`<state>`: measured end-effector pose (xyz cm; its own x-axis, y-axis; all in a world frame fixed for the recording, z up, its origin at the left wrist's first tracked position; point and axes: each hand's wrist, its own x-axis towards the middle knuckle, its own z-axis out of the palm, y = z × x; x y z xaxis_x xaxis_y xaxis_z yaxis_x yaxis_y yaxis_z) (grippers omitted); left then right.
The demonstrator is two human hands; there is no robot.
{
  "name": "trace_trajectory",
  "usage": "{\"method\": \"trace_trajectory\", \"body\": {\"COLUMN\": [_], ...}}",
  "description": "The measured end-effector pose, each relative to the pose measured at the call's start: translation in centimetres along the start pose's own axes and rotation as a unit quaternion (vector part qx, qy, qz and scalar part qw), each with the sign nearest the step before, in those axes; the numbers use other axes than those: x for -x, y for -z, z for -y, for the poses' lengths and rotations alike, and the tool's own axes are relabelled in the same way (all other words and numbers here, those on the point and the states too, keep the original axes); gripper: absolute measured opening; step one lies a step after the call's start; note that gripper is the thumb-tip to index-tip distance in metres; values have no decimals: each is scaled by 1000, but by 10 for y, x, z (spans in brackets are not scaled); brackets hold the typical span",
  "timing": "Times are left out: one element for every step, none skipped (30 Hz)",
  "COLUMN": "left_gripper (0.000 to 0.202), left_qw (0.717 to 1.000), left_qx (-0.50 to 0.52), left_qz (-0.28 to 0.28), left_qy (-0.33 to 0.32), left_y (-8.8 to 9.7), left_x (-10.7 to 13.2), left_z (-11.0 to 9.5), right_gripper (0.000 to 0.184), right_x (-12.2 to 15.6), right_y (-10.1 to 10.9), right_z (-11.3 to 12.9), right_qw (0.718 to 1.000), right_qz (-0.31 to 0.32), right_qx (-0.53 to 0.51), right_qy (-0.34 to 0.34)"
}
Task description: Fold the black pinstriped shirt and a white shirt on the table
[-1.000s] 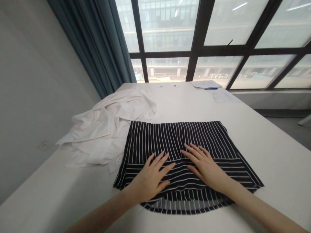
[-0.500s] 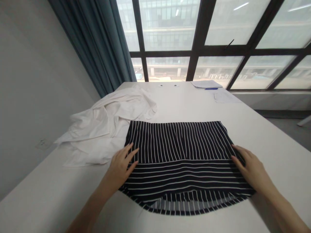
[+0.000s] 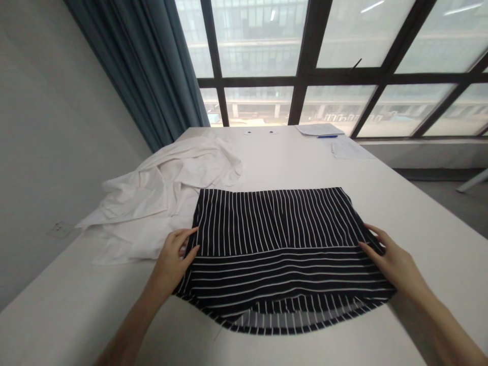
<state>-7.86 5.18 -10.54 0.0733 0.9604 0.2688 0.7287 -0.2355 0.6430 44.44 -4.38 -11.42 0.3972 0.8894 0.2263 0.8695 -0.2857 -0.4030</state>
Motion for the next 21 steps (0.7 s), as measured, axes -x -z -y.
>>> {"method": "trace_trajectory", "body": {"left_gripper": [43,43,44,43,42,41,40,39,38,37,36,35,33,32,31,29,28,28,28,27,27], "left_qw": [1000,999,998,998,997,996,996,996,996,996,997,996,995,994,992,990,989,988,988,988,990], "left_qx": [13,27,41,54,63,70,72,72,71,71,73,79,87,95,101,102,99,92,83,72,58], "left_qz": [-3,-2,4,11,19,24,26,25,22,20,22,28,40,57,76,93,108,120,128,128,121], "left_qy": [14,26,36,43,47,49,49,48,46,40,32,20,7,-5,-16,-24,-31,-36,-41,-46,-52], "left_y": [1,1,2,2,3,3,4,4,4,4,3,2,0,-2,-5,-8,-11,-14,-15,-16,-16], "left_x": [0,0,1,1,1,1,1,2,2,2,2,3,4,6,8,9,11,13,14,15,15], "left_z": [-1,-1,-2,-3,-4,-5,-7,-8,-10,-11,-12,-14,-16,-17,-18,-20,-21,-22,-23,-24,-25], "right_gripper": [65,66,67,66,64,62,60,57,54,51,50,49,49,50,52,54,55,56,56,56,56], "right_x": [0,0,0,0,0,0,-1,-1,-2,-3,-4,-6,-7,-9,-10,-12,-14,-15,-16,-17,-17], "right_y": [1,2,3,4,4,5,7,9,13,16,21,25,29,32,34,36,37,37,36,36,35], "right_z": [1,1,2,2,2,3,4,4,5,4,3,1,-3,-9,-15,-23,-30,-37,-42,-46,-49], "right_qw": [1000,999,997,996,994,993,991,990,989,989,989,989,990,990,991,992,993,994,994,993,992], "right_qz": [12,27,40,47,52,58,62,64,65,64,60,51,39,25,12,4,3,8,15,21,24], "right_qx": [-16,-35,-56,-74,-91,-107,-119,-127,-131,-133,-134,-131,-126,-117,-105,-90,-73,-52,-30,-9,7], "right_qy": [-13,-24,-29,-25,-17,-10,-6,-7,-11,-18,-28,-40,-54,-68,-80,-90,-94,-99,-106,-114,-122]}}
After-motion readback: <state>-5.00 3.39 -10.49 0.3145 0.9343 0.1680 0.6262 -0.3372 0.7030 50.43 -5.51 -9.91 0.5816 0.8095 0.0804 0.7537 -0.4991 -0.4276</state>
